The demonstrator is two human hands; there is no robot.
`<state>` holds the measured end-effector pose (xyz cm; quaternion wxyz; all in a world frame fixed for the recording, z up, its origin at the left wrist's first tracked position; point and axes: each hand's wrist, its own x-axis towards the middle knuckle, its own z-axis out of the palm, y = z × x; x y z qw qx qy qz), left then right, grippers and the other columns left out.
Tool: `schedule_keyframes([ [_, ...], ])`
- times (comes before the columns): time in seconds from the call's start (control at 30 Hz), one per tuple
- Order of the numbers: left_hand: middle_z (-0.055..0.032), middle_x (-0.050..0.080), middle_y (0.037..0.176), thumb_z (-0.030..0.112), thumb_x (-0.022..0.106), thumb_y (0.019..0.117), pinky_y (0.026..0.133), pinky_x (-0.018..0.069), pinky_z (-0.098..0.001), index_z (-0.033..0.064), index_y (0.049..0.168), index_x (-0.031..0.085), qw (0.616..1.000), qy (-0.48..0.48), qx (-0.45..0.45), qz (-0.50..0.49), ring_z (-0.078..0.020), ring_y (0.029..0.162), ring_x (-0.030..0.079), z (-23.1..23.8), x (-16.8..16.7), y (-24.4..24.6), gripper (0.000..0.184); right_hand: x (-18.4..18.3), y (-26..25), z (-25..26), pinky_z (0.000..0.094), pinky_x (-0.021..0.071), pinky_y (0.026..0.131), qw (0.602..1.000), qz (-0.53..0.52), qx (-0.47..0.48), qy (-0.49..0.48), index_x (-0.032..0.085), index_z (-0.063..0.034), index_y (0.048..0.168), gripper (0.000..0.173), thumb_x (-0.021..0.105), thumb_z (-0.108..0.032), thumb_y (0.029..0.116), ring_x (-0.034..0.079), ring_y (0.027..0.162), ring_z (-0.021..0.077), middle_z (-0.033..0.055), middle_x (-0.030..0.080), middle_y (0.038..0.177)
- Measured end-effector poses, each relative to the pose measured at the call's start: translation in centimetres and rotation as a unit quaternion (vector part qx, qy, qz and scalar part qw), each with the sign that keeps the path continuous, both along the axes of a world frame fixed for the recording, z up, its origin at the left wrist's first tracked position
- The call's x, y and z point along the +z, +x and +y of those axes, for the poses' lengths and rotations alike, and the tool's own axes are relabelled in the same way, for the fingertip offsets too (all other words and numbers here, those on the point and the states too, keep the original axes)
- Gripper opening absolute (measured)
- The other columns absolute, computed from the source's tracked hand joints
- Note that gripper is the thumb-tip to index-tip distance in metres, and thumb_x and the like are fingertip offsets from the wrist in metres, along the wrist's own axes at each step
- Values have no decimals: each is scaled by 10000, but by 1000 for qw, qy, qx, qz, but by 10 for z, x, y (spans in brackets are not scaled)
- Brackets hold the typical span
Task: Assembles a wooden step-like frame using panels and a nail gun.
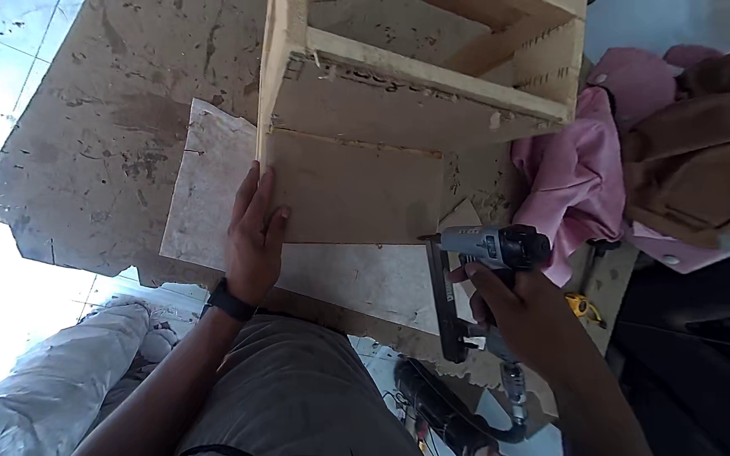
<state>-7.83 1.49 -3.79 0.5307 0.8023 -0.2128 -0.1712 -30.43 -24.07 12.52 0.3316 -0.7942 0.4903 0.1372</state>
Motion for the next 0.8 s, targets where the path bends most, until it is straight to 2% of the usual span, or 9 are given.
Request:
schedule_keyframes([
  [0.07,9,395,1636,241,670,1006,1173,466,-420,172,1620,334,997,-53,-5,59,-144,1436,473,13,-2,6,703,-1,13,22,400,573,458,1000,6,10,9,699,-208,1079,352,494,-491,1040,629,485,218,40,678,670],
  [0.13,9,456,1600,183,758,942,1159,486,-424,179,1640,241,987,-93,-14,133,-168,1419,503,18,1,19,869,-3,22,33,385,563,447,1000,20,13,11,682,-208,1061,333,497,-484,1045,616,474,206,29,656,643],
  [0.27,-18,475,1567,264,861,847,1085,552,-456,203,1596,381,957,-100,-41,270,-211,1359,559,24,-12,46,892,3,43,55,377,577,455,999,19,5,27,666,-215,1122,347,510,-512,1032,638,490,218,42,667,652],
  [0.33,-7,497,1551,287,874,830,1103,532,-463,214,1605,365,943,-108,-62,309,-208,1381,534,26,-20,54,930,3,58,77,371,579,461,999,17,12,35,676,-227,1107,345,504,-517,1032,641,499,203,26,671,652],
  [0.43,-67,631,1399,197,867,838,1056,573,-451,177,1620,307,924,-152,-88,340,-233,1257,638,25,-21,60,962,1,73,94,360,555,443,999,43,23,25,708,-239,1010,373,487,-537,1034,619,481,175,-1,645,609],
  [0.57,-72,637,1385,189,861,845,1035,586,-459,183,1617,300,910,-168,-114,362,-242,1229,654,29,-26,68,954,6,93,120,352,585,472,999,39,19,33,687,-237,1074,365,493,-544,1030,651,510,173,0,665,632],
  [0.63,-79,629,1398,178,854,852,1029,589,-460,178,1613,305,900,-176,-129,377,-248,1234,653,34,-28,72,938,1,102,138,353,578,463,999,28,31,33,690,-235,1054,364,489,-537,1033,639,500,165,-10,661,630],
  [0.73,-90,588,1454,162,782,918,1072,556,-454,129,1587,375,887,-197,-148,392,-251,1297,610,43,-33,85,784,-1,109,149,349,563,446,999,33,30,29,701,-243,1023,367,491,-543,1034,627,489,165,-10,654,623],
  [0.8,-86,575,1478,210,697,986,1119,510,-443,96,1552,435,879,-204,-146,405,-239,1344,575,56,-39,92,634,4,116,158,347,576,459,999,31,27,34,697,-241,1057,366,494,-545,1035,641,504,167,-10,661,635],
])
